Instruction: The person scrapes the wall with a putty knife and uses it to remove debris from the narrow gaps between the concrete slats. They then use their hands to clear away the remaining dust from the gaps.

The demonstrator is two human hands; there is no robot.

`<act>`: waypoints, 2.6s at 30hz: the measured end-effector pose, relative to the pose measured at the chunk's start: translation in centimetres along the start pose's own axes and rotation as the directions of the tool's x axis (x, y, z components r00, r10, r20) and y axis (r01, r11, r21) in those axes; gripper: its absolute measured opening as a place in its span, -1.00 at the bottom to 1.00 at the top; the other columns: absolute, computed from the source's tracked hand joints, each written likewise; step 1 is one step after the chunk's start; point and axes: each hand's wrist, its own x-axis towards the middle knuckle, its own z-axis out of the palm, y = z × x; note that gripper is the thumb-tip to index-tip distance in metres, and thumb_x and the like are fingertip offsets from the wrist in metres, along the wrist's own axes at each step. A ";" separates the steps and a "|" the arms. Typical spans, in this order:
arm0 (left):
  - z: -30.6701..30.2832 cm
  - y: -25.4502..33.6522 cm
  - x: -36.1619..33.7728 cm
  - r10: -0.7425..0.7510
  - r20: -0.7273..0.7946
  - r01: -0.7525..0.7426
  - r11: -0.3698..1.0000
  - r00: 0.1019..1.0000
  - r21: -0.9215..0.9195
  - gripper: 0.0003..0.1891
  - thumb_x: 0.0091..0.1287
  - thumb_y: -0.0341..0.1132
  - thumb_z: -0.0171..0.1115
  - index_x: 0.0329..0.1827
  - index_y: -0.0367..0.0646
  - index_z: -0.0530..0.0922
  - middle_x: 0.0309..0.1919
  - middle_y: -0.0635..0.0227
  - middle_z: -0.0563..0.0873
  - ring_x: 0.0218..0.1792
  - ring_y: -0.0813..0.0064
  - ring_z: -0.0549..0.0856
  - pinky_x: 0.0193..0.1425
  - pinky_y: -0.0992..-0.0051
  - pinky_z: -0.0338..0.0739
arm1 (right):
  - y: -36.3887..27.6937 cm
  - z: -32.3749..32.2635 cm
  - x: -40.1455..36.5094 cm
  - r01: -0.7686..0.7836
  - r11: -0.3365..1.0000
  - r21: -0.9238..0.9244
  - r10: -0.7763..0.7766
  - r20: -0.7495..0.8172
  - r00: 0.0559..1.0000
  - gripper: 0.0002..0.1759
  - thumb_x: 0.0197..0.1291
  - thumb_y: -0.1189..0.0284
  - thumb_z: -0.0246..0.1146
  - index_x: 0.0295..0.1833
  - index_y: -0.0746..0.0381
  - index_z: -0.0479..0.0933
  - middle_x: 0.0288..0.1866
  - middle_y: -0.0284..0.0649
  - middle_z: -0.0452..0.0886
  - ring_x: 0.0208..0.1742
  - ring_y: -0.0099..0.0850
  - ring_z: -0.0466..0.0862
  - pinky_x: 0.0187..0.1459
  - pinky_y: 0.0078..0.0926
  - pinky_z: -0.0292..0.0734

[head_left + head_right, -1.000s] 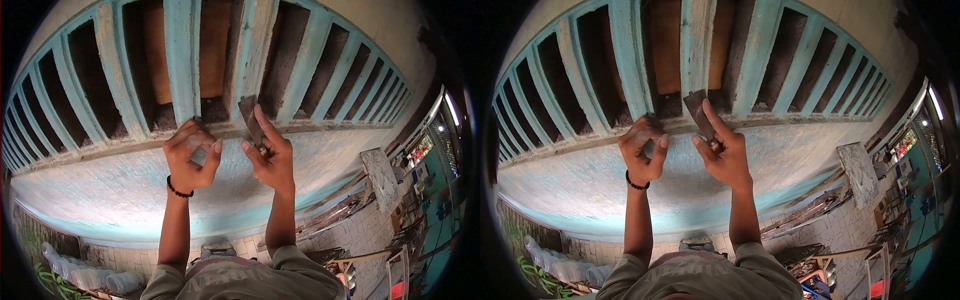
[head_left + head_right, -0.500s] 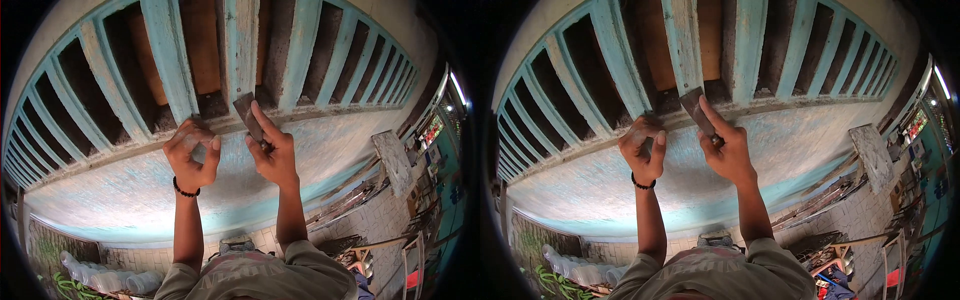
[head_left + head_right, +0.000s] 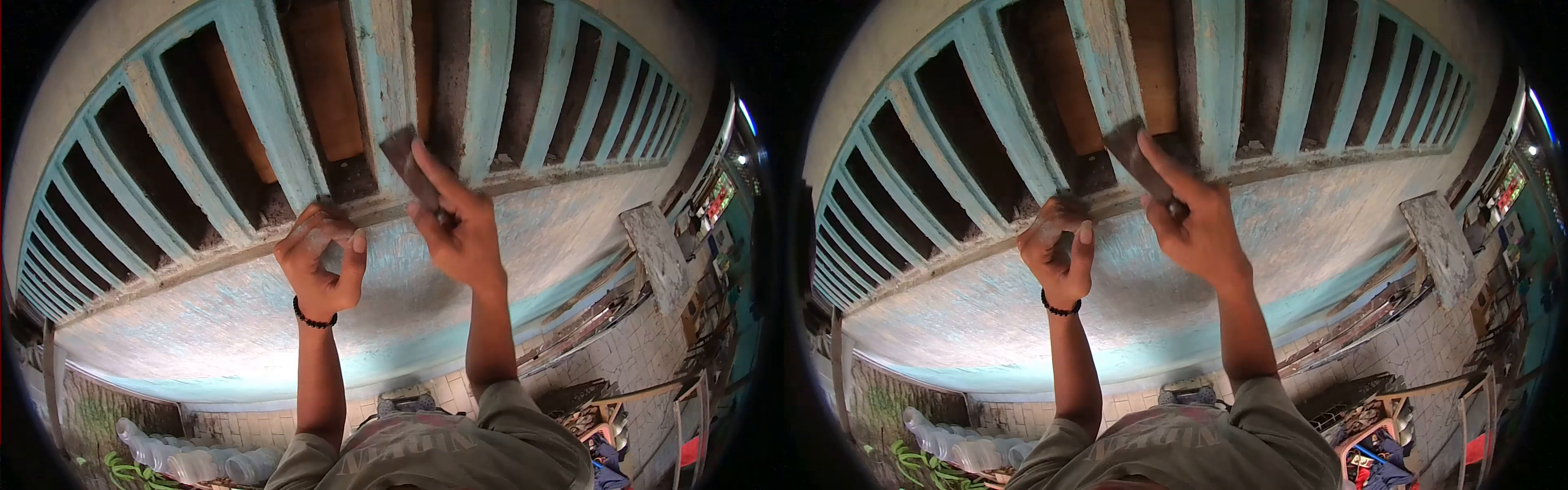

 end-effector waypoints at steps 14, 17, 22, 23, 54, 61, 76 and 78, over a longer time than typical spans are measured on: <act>0.1 -0.3 -0.2 0.008 -0.021 -0.008 1.000 1.000 -0.011 -0.86 0.24 -0.41 0.36 -0.47 -0.24 0.63 -0.54 0.28 0.68 -0.44 0.33 0.65 -0.22 0.43 0.54 | -1.5 0.3 2.0 0.041 0.998 -0.043 -0.043 -0.049 0.998 -0.20 0.29 0.69 0.32 0.65 0.09 0.38 -0.32 -0.38 0.73 -0.44 -0.77 0.33 -0.40 -0.78 0.23; 0.0 -0.2 -0.3 0.016 0.010 -0.016 1.000 1.000 -0.006 -0.86 0.27 -0.43 0.34 -0.44 -0.27 0.64 -0.51 0.25 0.71 -0.41 0.34 0.66 -0.21 0.41 0.52 | -1.0 0.4 1.1 0.021 1.000 -0.015 -0.021 -0.042 0.999 -0.22 0.31 0.66 0.33 0.64 0.10 0.38 -0.16 -0.23 0.76 -0.46 -0.75 0.37 -0.40 -0.73 0.30; -0.4 -0.3 0.1 0.030 -0.008 -0.030 1.000 1.000 -0.004 -0.87 0.19 -0.43 0.37 -0.50 -0.22 0.63 -0.59 0.29 0.65 -0.46 0.33 0.66 -0.26 0.43 0.55 | -0.5 1.0 -5.7 -0.244 0.964 0.106 0.250 -0.055 0.967 -0.29 0.37 0.62 0.30 0.62 0.13 0.41 -0.05 -0.09 0.85 -0.47 -0.71 0.50 -0.40 -0.66 0.46; -0.5 -0.2 0.1 0.024 -0.006 -0.024 1.000 1.000 -0.002 -0.88 0.18 -0.44 0.37 -0.50 -0.21 0.63 -0.59 0.30 0.64 -0.46 0.33 0.66 -0.26 0.43 0.55 | -0.1 1.0 -5.8 -0.219 0.969 0.111 0.231 -0.108 0.967 -0.31 0.38 0.62 0.29 0.62 0.14 0.41 -0.13 -0.14 0.83 -0.47 -0.72 0.49 -0.40 -0.67 0.44; 8.4 4.1 -5.5 -0.651 0.466 0.781 0.349 0.600 -0.518 -0.61 0.74 -0.13 -0.09 -0.10 -0.28 0.54 -0.51 0.22 0.62 -0.54 0.38 0.61 -0.45 0.37 0.46 | 1.0 0.6 -4.9 -0.079 0.935 -0.347 0.022 -0.165 0.986 -0.41 0.40 0.63 0.16 0.54 0.21 0.51 -0.35 0.04 0.73 -0.38 -0.67 0.45 -0.38 -0.53 0.45; 8.9 5.1 -5.7 -0.688 0.403 0.759 0.342 0.604 -0.554 -0.54 0.76 -0.01 -0.16 -0.09 -0.22 0.51 -0.35 0.48 0.52 -0.33 0.62 0.44 -0.27 0.51 0.38 | 0.7 0.4 -4.8 -0.098 0.958 -0.268 0.051 -0.177 0.983 -0.44 0.43 0.62 0.17 0.52 0.23 0.52 -0.39 -0.12 0.71 -0.42 -0.69 0.42 -0.40 -0.58 0.42; 9.7 5.0 -8.6 -0.714 0.418 0.757 0.241 0.562 -0.607 -0.57 0.77 -0.03 -0.19 0.15 -0.20 0.53 -0.10 0.45 0.57 -0.06 0.58 0.53 0.11 0.52 0.46 | 0.1 1.0 -6.3 -0.134 0.965 -0.224 0.108 -0.124 0.986 -0.35 0.34 0.68 0.09 0.56 0.22 0.47 0.20 0.08 0.78 -0.25 -0.68 0.56 -0.20 -0.61 0.52; 10.2 4.6 -9.6 -0.715 0.470 0.749 0.113 0.517 -0.652 -0.57 0.77 -0.02 -0.19 0.21 -0.17 0.51 -0.04 0.46 0.57 0.00 0.61 0.53 0.14 0.53 0.45 | 0.1 0.7 -6.4 -0.128 0.967 -0.218 0.105 -0.111 0.988 -0.35 0.35 0.67 0.08 0.56 0.21 0.48 0.18 0.07 0.79 -0.26 -0.68 0.54 -0.21 -0.61 0.52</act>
